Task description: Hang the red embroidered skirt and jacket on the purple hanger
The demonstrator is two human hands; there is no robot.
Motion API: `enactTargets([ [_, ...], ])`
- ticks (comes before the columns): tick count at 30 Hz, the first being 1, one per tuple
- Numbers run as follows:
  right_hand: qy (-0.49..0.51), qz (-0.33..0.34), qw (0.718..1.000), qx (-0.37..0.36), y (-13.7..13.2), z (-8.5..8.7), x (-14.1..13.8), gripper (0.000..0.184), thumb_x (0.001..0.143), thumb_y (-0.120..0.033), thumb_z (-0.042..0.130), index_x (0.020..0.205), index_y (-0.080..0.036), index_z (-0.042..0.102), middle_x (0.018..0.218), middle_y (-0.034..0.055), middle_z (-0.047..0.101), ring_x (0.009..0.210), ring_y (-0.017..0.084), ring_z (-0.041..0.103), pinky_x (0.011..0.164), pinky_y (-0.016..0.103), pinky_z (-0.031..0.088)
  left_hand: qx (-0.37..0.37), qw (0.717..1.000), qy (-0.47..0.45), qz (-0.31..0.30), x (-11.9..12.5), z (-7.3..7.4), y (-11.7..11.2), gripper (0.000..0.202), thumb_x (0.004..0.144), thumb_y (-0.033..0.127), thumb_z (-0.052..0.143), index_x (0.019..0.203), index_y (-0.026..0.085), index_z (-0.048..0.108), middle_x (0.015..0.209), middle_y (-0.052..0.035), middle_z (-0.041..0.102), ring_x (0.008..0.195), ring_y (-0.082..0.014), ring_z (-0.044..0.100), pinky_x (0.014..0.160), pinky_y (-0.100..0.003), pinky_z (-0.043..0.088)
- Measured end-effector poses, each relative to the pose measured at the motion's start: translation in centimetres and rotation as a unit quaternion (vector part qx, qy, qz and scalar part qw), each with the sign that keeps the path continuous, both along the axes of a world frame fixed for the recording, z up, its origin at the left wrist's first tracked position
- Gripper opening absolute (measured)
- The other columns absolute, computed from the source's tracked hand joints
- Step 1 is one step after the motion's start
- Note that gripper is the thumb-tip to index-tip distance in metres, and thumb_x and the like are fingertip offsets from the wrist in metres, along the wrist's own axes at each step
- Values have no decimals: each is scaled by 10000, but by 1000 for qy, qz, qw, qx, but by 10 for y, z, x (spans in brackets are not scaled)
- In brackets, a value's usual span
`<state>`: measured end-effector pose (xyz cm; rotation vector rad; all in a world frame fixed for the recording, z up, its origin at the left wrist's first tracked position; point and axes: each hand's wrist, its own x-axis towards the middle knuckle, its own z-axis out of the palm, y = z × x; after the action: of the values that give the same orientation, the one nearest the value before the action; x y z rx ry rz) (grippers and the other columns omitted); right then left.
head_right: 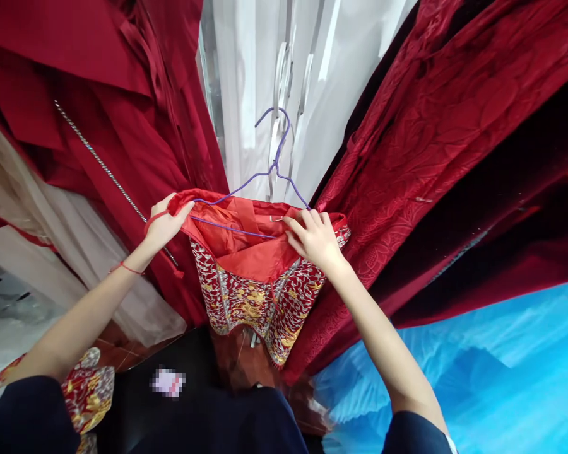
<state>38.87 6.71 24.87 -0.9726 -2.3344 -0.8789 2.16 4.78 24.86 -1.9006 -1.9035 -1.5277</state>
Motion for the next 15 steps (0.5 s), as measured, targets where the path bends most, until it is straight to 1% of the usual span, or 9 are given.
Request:
enactTargets([
  [1, 8, 3, 1000, -10, 0, -2, -4, 379, 990, -322, 437, 1272, -174, 642, 1033, 133, 621, 913, 245, 506, 778, 362, 338, 0, 1000, 5, 2, 0, 1, -1, 196, 878, 397, 600, 854, 207, 643, 776, -6, 676, 713, -174, 601, 752, -283, 460],
  [2, 8, 7, 1000, -22, 0, -3, -9, 386, 993, -315, 432, 1292, -174, 632, 1016, 128, 622, 901, 239, 510, 774, 356, 333, 0, 1000, 10, 4, 0, 1, -1, 194, 877, 397, 603, 852, 208, 640, 776, -5, 675, 713, -174, 598, 737, -280, 455],
  [5, -21, 13, 998, -59, 2, -6, -23, 350, 988, -273, 432, 1211, -184, 687, 954, 115, 628, 861, 227, 510, 760, 351, 312, -4, 1000, 14, 5, 0, 2, -5, 198, 875, 403, 607, 859, 209, 640, 776, -5, 674, 707, -173, 593, 706, -271, 447],
  [8, -26, 25, 997, -72, 3, -4, -28, 330, 980, -261, 449, 1156, -173, 714, 918, 110, 631, 857, 227, 507, 764, 356, 309, -8, 1000, 3, -2, 0, 1, -8, 214, 872, 416, 603, 858, 207, 646, 764, -7, 671, 700, -175, 594, 713, -273, 460],
  [10, 1, 60, 995, -74, 3, 3, -31, 315, 986, -286, 453, 1118, -188, 721, 935, 100, 638, 882, 229, 512, 771, 358, 319, -8, 1000, -8, -7, 1, 1, -8, 221, 867, 421, 603, 836, 206, 645, 744, -8, 661, 695, -178, 594, 718, -283, 471],
  [12, 29, 111, 990, -81, 2, 14, -40, 301, 996, -307, 447, 1088, -211, 717, 957, 85, 646, 901, 228, 517, 774, 360, 336, -6, 1000, -19, -9, 2, 0, -6, 225, 860, 422, 603, 813, 206, 642, 739, -13, 655, 700, -185, 598, 733, -301, 487],
  [13, 36, 136, 986, -84, 1, 20, -49, 297, 1001, -310, 440, 1085, -217, 709, 969, 80, 650, 907, 228, 520, 778, 363, 347, -4, 1000, -24, -10, 3, 0, -5, 224, 857, 422, 603, 814, 206, 645, 753, -17, 661, 715, -189, 606, 753, -310, 495],
  [15, 26, 169, 982, -81, -1, 30, -76, 291, 1007, -301, 427, 1114, -215, 683, 1025, 89, 655, 940, 237, 527, 801, 375, 367, 3, 999, -33, -18, 4, 0, -4, 223, 856, 420, 600, 850, 206, 661, 815, -31, 687, 768, -198, 629, 809, -325, 502],
])
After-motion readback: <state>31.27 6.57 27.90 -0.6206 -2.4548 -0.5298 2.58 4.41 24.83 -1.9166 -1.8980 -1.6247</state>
